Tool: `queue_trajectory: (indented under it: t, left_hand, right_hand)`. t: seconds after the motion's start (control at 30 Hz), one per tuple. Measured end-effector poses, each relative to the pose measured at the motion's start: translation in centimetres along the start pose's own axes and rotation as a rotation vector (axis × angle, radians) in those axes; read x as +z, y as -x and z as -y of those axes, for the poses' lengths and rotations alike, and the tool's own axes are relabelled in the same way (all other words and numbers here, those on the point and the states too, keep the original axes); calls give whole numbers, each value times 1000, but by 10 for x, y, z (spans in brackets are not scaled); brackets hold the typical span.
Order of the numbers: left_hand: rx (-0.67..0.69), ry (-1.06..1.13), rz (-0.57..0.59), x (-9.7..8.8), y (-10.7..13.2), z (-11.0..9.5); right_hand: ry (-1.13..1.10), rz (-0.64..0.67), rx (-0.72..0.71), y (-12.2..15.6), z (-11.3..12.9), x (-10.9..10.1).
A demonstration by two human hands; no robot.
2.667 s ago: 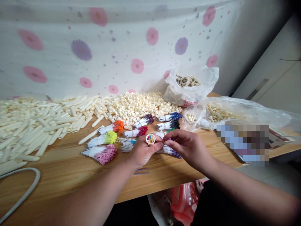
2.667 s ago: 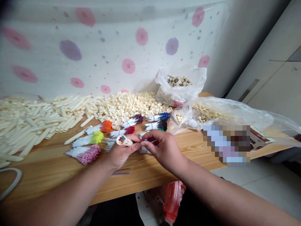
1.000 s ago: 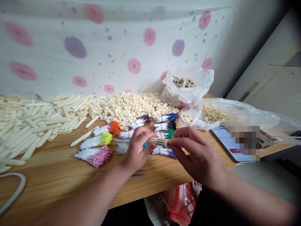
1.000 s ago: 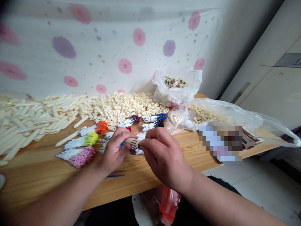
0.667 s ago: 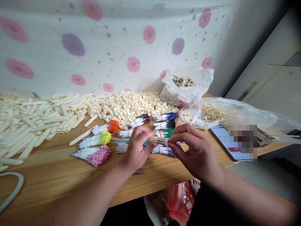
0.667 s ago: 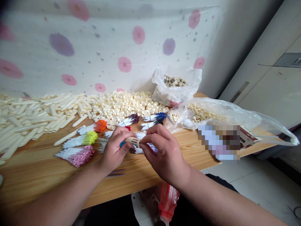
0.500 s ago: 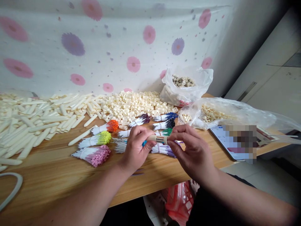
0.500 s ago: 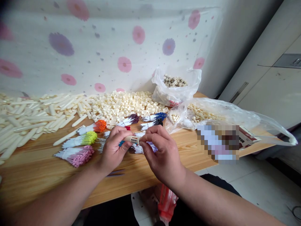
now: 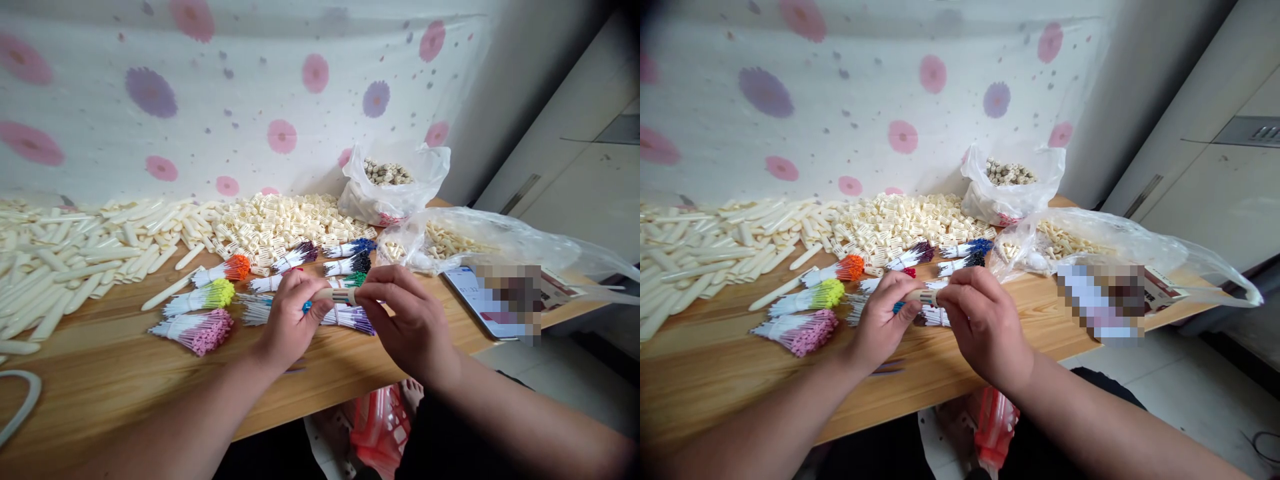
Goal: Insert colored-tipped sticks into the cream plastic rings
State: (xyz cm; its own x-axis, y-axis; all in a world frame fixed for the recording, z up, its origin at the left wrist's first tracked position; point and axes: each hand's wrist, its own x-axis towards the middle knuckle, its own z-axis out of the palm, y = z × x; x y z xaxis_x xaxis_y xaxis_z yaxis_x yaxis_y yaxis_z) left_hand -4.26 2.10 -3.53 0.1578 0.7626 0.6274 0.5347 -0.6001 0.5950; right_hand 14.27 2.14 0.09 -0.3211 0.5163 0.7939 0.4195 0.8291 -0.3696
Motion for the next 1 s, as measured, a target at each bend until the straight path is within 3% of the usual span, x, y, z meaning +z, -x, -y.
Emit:
queue_trajectory:
  t: [0.23, 0.43, 0.6, 0.67, 0.8, 0.9, 1.0]
  left_hand:
    - [46, -203, -80, -1, 1, 3]
    - [83, -309, -114, -1, 1, 5]
    - [85, -317, -113, -1, 0, 6]
    - [65, -268, -86, 0, 0, 8]
    - [-56, -62, -19, 4, -2, 16]
    - [-149, 92, 12, 6, -4, 19]
    - [-197, 64, 71, 5, -6, 19]
  right_hand:
    - [-288, -2, 462, 2, 2, 8]
    - [-449, -7, 625, 7, -3, 14]
    - [-595, 25, 642, 8, -6, 13]
    - [-586, 64, 576, 5, -16, 6]
    - [-184, 157, 336, -2, -58, -14]
    - [67, 355, 306, -2, -86, -22]
    - [196, 517, 235, -5, -95, -17]
